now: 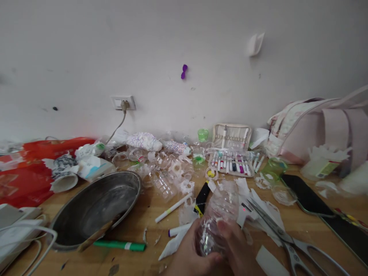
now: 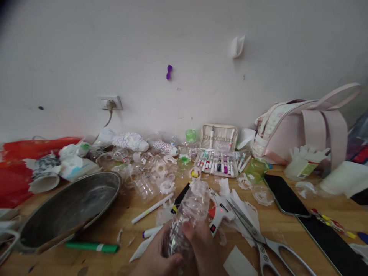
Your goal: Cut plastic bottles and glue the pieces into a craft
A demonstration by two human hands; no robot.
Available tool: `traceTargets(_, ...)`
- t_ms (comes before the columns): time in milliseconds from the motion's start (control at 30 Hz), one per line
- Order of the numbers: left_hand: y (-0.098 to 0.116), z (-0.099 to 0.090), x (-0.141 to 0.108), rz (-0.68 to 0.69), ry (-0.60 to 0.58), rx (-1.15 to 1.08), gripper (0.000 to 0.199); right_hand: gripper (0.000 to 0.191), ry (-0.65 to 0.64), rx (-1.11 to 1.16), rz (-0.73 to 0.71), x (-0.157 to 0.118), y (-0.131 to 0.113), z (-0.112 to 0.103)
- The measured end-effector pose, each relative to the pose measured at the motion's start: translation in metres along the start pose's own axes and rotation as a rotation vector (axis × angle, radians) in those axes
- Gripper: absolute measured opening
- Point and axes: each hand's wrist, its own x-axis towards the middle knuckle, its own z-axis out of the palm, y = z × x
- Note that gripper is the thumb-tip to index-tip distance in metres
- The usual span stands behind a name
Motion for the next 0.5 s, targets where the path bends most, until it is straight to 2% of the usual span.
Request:
traceTargets(200,0.006,0.004,-0.003,-0.008,-0.022,0.006,0.067,0.049,0.041,-0.013,0.009,0.003,0.007,-0.006)
traceTargets(500,0.012,0.005,0.001,-0.040,-0.067,-0.063,0.068,0.054,0.012,-0.002,0.023,0.011,0.015,-0.013)
